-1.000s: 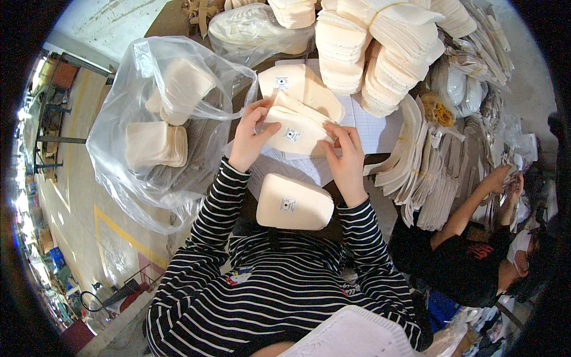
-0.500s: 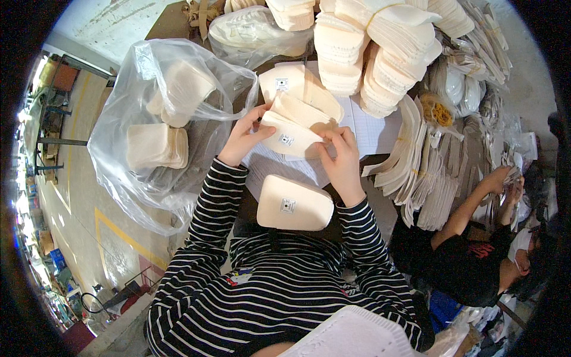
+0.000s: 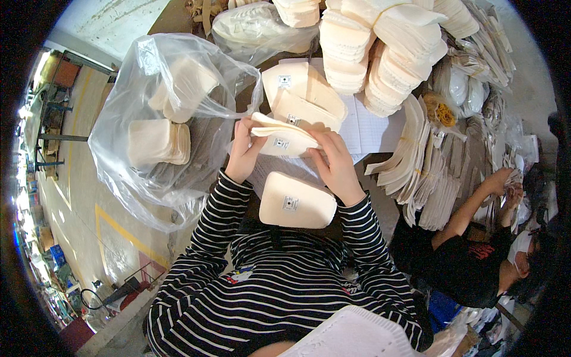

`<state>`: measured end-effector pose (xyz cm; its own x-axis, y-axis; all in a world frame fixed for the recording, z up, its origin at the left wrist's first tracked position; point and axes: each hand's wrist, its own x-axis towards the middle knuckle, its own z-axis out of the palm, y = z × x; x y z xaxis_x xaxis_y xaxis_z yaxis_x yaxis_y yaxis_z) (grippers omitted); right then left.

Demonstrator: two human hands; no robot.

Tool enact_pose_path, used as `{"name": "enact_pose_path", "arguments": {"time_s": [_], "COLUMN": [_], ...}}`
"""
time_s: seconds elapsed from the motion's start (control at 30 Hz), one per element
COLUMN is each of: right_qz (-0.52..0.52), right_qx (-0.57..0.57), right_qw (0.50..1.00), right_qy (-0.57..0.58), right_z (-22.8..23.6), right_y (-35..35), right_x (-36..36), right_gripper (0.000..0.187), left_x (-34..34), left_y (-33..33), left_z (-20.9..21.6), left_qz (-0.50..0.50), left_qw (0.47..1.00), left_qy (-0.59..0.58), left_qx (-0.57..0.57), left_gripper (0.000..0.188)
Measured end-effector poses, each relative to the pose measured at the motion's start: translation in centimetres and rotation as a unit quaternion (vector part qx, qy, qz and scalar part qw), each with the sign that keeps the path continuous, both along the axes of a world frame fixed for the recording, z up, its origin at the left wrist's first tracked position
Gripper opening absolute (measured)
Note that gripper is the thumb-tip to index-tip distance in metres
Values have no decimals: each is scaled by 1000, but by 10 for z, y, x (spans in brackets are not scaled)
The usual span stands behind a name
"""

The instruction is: The person repeatedly picks up small, folded, off-white fabric pieces from a table, aligns them, and stacks them into neat piles. The person occasionally places completed stacks into a clear plastic bag. A coworker is visible in the background handling similar items.

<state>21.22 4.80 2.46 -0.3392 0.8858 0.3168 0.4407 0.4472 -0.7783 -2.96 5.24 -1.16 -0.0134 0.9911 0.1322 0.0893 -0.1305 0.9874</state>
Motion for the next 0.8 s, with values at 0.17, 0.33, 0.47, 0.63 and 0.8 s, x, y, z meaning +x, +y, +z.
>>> {"name": "enact_pose_path", "arguments": {"time_s": [0.17,0.33,0.47,0.63,0.8], "right_qz": [12,49,76,58,23], "right_qx": [2,6,-31,-20,32], "right_qw": [1000,998,997,998,999], "right_qy": [2,41,-2,-1,-18], "right_z": [9,-3,-2,5,15], "right_y": [-4,-1,1,2,-4], "right_x": [1,-8,-4,-7,6], "right_gripper": [47,48,48,41,36], "left_x": [-12,-6,-3,-7,-11], "left_y": [-5,-9,-13,-16,-12], "left_z": [-16,-18,-9,-1,14], "left_qz": [-74,-57,-54,-75,-92], "left_qw": [995,994,981,989,995], "left_qy": [-14,-93,-184,-123,-7], "left_qx": [64,30,33,-45,20], "left_gripper": [20,24,27,31,23]}}
